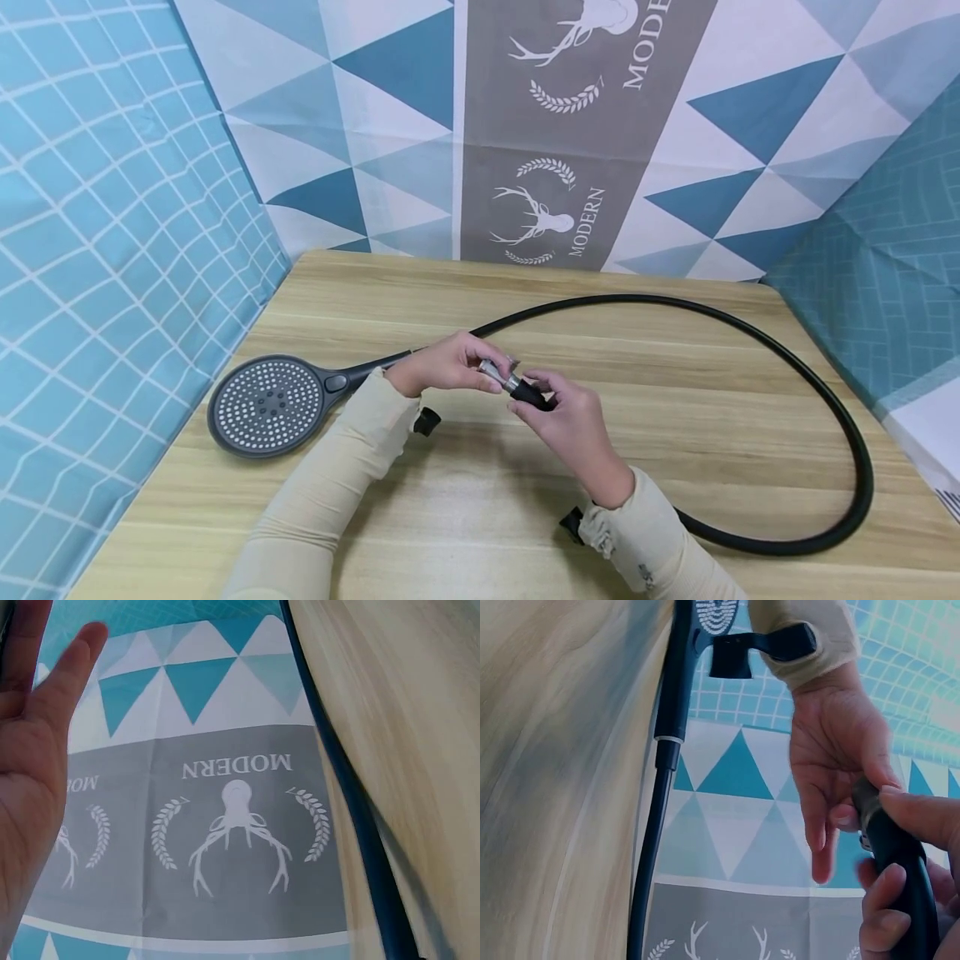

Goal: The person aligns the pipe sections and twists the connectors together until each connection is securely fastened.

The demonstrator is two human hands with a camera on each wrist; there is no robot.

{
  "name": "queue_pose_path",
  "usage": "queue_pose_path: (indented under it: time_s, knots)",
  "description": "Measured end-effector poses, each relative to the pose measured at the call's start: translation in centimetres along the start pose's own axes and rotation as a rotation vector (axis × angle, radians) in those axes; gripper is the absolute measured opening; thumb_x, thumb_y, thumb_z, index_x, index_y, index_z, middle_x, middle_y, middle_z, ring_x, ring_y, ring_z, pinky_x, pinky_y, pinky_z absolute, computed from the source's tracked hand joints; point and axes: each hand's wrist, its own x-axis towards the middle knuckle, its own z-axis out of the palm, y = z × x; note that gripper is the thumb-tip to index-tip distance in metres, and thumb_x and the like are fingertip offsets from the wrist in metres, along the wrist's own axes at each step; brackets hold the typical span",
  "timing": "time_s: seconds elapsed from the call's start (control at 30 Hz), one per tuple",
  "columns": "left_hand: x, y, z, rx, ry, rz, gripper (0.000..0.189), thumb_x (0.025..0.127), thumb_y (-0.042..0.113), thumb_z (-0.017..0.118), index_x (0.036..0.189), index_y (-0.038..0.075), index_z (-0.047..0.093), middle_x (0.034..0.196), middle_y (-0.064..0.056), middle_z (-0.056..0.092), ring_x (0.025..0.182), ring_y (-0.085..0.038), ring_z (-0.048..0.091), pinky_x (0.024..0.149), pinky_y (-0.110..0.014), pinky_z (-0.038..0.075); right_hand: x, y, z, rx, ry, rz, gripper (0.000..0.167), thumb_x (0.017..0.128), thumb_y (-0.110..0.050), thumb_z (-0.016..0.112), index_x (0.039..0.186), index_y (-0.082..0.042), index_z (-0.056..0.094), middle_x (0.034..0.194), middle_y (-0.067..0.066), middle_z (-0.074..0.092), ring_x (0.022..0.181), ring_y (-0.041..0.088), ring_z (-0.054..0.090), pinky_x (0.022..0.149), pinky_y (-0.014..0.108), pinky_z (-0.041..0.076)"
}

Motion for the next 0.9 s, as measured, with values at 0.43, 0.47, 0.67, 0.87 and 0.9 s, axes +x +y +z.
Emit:
queue_pose_path:
  time_s: [0.43,0.47,0.67,0.87,0.9]
  knots:
    - [0.12,0.25,-0.07,0.019,0.021,-0.018,0.006,0.082,-0.012,0.065,0.084,-0.006,0.064,0.085,-0.016,0.064,0.080,-0.013,0.055,0.079,-0.033,0.046,0.02,0.46,0.14,-0.003,0.093,-0.160,0.032,0.056,0.014,0.085,0.083,0.007,0.071,0.077,0.014,0.067,0.065,0.019,0.063,0.057,0.016,0.050]
    - [0.10,0.23,-0.07,0.019,0.023,-0.019,0.006,0.082,-0.012,0.065,0.084,-0.007,0.064,0.085,-0.016,0.064,0.080,-0.012,0.055,0.079,-0.032,0.047,0.03,0.43,0.10,-0.003,0.088,-0.158,0.032,0.056,0.013,0.085,0.083,0.007,0.071,0.077,0.014,0.067,0.065,0.018,0.063,0.056,0.016,0.049]
    - [0.07,0.23,-0.06,0.030,0.014,-0.010,0.005,0.083,-0.010,0.065,0.085,-0.006,0.064,0.085,-0.017,0.063,0.079,-0.012,0.055,0.077,-0.032,0.047,0.04,0.34,0.07,0.007,0.050,-0.152,0.030,0.060,0.012,0.084,0.086,0.009,0.069,0.077,0.016,0.067,0.063,0.018,0.063,0.054,0.016,0.049]
    - [0.02,0.23,-0.06,0.035,0.006,-0.003,0.005,0.082,-0.011,0.065,0.085,-0.008,0.063,0.084,-0.019,0.063,0.078,-0.011,0.055,0.076,-0.031,0.047,-0.02,0.32,0.09,0.011,0.044,-0.135,0.029,0.061,0.012,0.084,0.086,0.009,0.069,0.076,0.015,0.067,0.061,0.016,0.062,0.053,0.015,0.048]
    - [0.01,0.22,-0.06,0.035,0.005,-0.004,0.004,0.083,-0.011,0.065,0.085,-0.008,0.063,0.084,-0.019,0.063,0.078,-0.011,0.055,0.076,-0.031,0.047,-0.03,0.31,0.09,0.014,0.042,-0.131,0.029,0.061,0.012,0.084,0.086,0.009,0.069,0.076,0.015,0.067,0.061,0.016,0.062,0.053,0.015,0.048]
